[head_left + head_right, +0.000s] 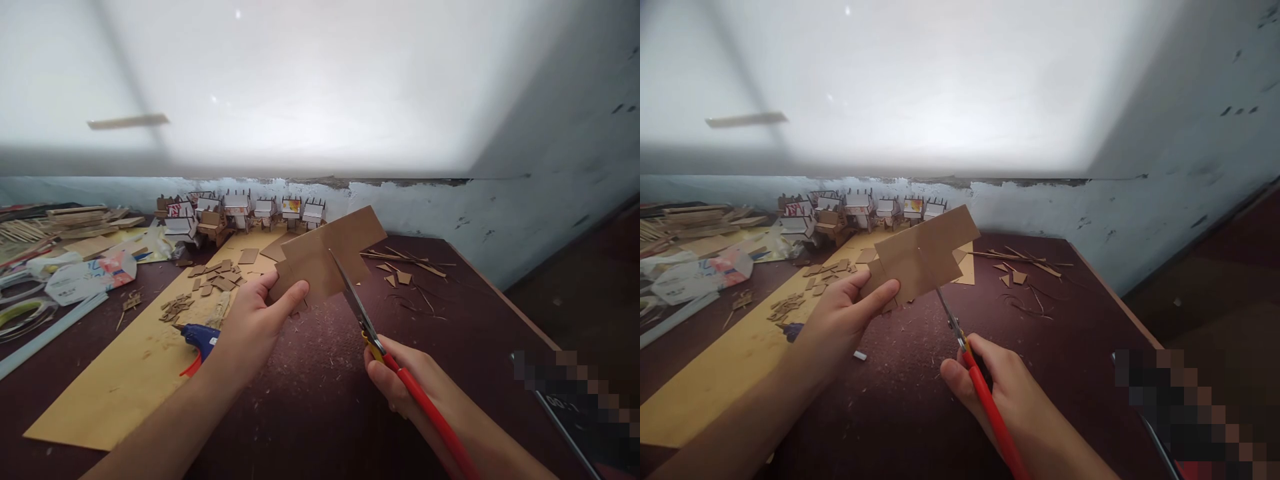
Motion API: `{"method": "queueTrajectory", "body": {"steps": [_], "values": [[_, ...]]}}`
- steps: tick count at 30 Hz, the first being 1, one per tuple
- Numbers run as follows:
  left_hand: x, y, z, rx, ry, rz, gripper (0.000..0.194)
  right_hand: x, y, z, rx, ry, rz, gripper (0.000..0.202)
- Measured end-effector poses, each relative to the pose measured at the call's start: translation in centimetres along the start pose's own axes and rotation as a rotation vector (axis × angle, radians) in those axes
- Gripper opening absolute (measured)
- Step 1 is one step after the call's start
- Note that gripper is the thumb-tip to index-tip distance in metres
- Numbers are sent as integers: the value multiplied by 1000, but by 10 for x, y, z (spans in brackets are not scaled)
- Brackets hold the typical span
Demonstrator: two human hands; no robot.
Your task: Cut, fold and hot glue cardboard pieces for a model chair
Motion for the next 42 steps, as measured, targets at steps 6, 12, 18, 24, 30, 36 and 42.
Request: {"method": "queueTrajectory", "body": {"steps": [6, 12, 18, 24, 30, 36, 42], "values": [[1, -4, 4, 57, -24, -41, 34, 0, 1, 0, 33, 3, -7, 57], [1, -5, 5, 62, -25, -46, 35, -1, 1, -2, -11, 2, -20, 59], [1, -4, 4, 44, -27, -37, 33, -1, 1, -2, -2, -1, -34, 58], [2, -2, 4, 47, -39, -40, 35, 0, 3, -3, 45, 13, -48, 57], [0, -1, 2, 28, -47, -17, 37, -1, 5, -8, 63, 10, -51, 53], [0, -1, 5, 18, -49, -2, 39, -3, 2, -11, -12, 33, -70, 51], [0, 0, 3, 39, -44, -21, 36, 0, -1, -4, -133, 22, -68, 53]]}}
Point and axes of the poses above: each hand's wrist, its own x-axis towards the middle knuckle, its own y-axis out of the palm, z = x × y, the point moved 6 cm from there along x, towards the middle knuckle, and after that the axes turned 11 degrees about -y, right-handed, at the moved point
